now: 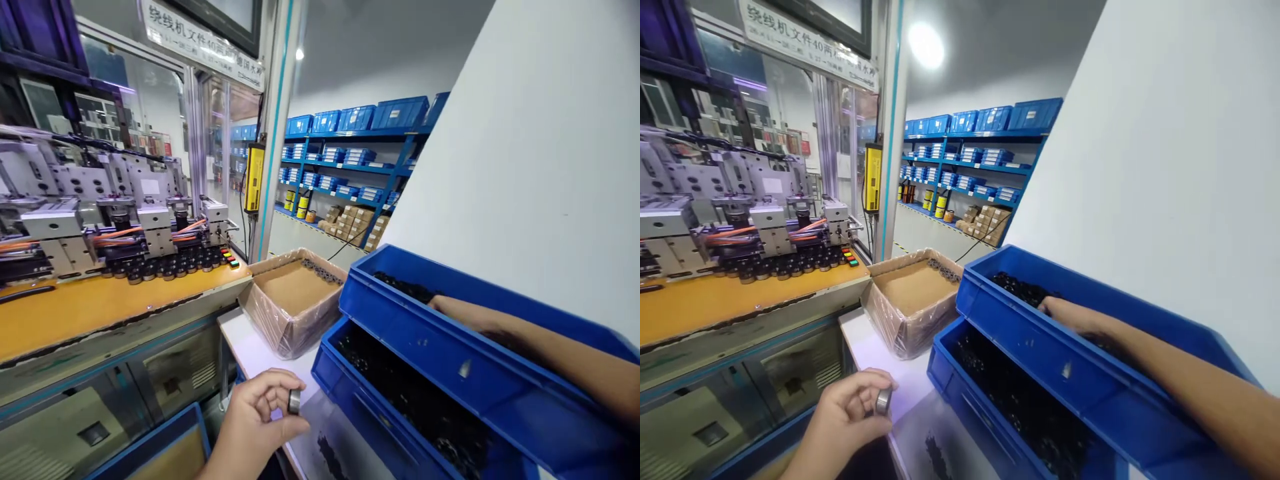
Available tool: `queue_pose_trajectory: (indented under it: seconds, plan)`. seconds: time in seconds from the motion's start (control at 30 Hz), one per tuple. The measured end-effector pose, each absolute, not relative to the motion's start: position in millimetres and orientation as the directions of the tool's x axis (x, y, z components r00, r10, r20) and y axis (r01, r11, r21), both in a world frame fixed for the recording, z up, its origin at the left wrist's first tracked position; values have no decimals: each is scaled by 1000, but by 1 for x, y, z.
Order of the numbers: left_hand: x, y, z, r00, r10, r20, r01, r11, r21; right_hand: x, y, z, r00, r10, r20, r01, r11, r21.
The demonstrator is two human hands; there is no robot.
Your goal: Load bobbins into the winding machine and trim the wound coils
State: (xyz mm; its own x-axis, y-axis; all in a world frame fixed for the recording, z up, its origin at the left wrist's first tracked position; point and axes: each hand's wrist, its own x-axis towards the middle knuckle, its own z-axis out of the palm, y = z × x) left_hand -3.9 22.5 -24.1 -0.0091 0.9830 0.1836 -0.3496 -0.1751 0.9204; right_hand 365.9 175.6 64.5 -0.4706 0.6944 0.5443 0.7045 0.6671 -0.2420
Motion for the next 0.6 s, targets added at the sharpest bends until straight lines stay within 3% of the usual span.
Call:
queue_pose_trajectory:
  seconds: [0.07,0.13,0.23,0.3,0.43,0.6]
  plan:
    - [-6,22,-25,7,991,133,-378,-121,918,371,189,94,-643,647,411,648,745,-159]
    - [-9,22,-23,7,992,128,-384,-115,916,365,193,125,-690,512,512,577,816,-38]
    - [-13,22,-15,-2,988,158,-358,-148,922,327,167,147,-596,389,702,601,796,68]
    - [-14,21,-8,-2,984,178,-326,-169,930,289,134,136,-568,402,718,610,791,40]
    - [-18,20,0,-29,980,198,-237,-199,951,209,79,75,-541,272,796,309,944,-112]
    - [-17,18,2,10,963,268,-99,-266,959,171,71,19,-444,82,892,132,991,-25]
